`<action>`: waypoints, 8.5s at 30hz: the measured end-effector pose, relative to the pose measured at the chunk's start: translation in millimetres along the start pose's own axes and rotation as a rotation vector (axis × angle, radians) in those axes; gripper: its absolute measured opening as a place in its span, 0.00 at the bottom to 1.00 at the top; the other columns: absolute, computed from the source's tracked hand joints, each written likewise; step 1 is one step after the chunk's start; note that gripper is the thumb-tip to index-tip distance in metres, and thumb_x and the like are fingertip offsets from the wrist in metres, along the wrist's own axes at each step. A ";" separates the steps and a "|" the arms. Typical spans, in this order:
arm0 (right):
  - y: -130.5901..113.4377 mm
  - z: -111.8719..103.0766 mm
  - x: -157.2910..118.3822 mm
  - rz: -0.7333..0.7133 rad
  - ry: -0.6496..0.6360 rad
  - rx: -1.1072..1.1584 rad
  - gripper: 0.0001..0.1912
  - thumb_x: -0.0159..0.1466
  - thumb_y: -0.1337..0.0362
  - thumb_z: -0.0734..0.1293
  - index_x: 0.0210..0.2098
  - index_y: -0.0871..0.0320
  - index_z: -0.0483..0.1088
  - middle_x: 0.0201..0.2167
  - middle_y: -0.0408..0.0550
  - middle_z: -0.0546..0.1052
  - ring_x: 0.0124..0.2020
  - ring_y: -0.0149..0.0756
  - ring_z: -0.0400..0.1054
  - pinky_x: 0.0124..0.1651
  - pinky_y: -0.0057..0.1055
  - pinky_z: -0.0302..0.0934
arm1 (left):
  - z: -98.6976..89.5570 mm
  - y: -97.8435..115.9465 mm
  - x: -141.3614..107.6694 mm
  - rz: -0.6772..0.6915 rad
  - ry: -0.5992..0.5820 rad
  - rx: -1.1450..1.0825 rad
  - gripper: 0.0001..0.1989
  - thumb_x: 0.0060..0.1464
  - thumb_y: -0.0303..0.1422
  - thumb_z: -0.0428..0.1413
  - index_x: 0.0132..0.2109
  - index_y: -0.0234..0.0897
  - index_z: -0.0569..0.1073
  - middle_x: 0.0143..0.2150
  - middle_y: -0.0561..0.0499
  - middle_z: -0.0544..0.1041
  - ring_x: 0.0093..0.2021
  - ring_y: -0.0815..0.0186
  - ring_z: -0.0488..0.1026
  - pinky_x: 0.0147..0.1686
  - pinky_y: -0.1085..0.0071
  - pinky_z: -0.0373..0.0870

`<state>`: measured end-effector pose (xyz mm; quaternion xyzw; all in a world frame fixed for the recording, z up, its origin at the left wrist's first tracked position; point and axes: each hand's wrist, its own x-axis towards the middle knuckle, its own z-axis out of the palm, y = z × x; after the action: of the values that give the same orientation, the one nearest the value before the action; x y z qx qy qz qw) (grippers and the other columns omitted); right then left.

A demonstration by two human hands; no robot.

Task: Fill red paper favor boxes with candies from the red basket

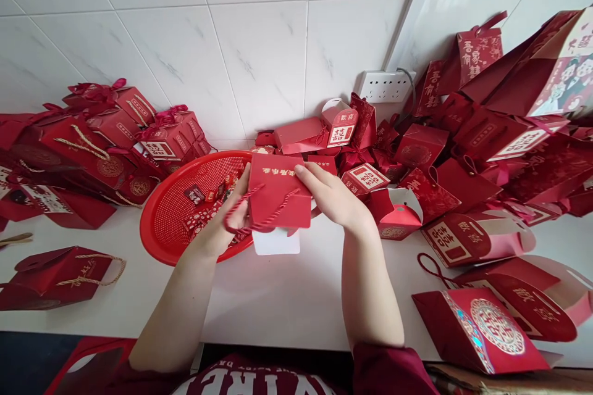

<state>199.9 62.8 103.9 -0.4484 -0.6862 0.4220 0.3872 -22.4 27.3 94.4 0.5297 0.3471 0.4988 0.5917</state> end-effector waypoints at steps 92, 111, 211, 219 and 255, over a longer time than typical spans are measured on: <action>116.0 40.2 -39.0 0.075 0.665 -0.236 0.25 0.72 0.48 0.57 0.22 0.54 0.52 0.17 0.38 0.57 0.22 0.31 0.51 0.28 0.29 0.46 | -155.4 -55.2 88.7 -0.226 -0.383 1.553 0.28 0.43 0.39 0.67 0.54 0.44 0.76 0.60 0.47 0.71 0.63 0.51 0.65 0.62 0.60 0.61; 112.2 40.3 -38.9 0.078 0.639 -0.218 0.26 0.71 0.46 0.56 0.23 0.53 0.52 0.17 0.38 0.57 0.21 0.31 0.50 0.26 0.30 0.47 | -81.7 -6.4 83.0 -0.002 -0.198 1.035 0.17 0.57 0.46 0.57 0.43 0.39 0.80 0.34 0.51 0.81 0.33 0.63 0.76 0.35 0.68 0.70; 106.0 2.2 -66.9 0.433 0.254 0.014 0.16 0.63 0.54 0.66 0.23 0.57 0.70 0.18 0.48 0.75 0.20 0.40 0.71 0.23 0.31 0.61 | 31.7 -46.7 -10.5 0.613 -0.412 1.584 0.24 0.61 0.20 0.50 0.64 0.31 0.64 0.60 0.38 0.74 0.59 0.54 0.73 0.58 0.58 0.72; 67.8 9.2 -61.1 -0.228 0.282 -0.765 0.11 0.66 0.71 0.64 0.44 0.52 0.74 0.59 0.52 0.73 0.59 0.50 0.68 0.58 0.51 0.62 | 31.9 -78.2 -22.7 0.812 -0.295 1.487 0.11 0.64 0.22 0.48 0.39 0.37 0.74 0.32 0.51 0.79 0.36 0.63 0.77 0.54 0.57 0.72; 102.0 -11.0 -37.4 0.402 -0.266 -0.462 0.23 0.63 0.41 0.64 0.27 0.55 0.71 0.29 0.44 0.75 0.31 0.39 0.68 0.32 0.31 0.60 | 22.2 -170.6 0.8 0.406 0.077 0.788 0.41 0.48 0.52 0.66 0.63 0.39 0.63 0.67 0.34 0.60 0.68 0.40 0.58 0.63 0.45 0.62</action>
<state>250.5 54.7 7.4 -0.5917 -0.7061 0.3781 0.0913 36.7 31.9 -67.1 0.7533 0.4215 0.4538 0.2212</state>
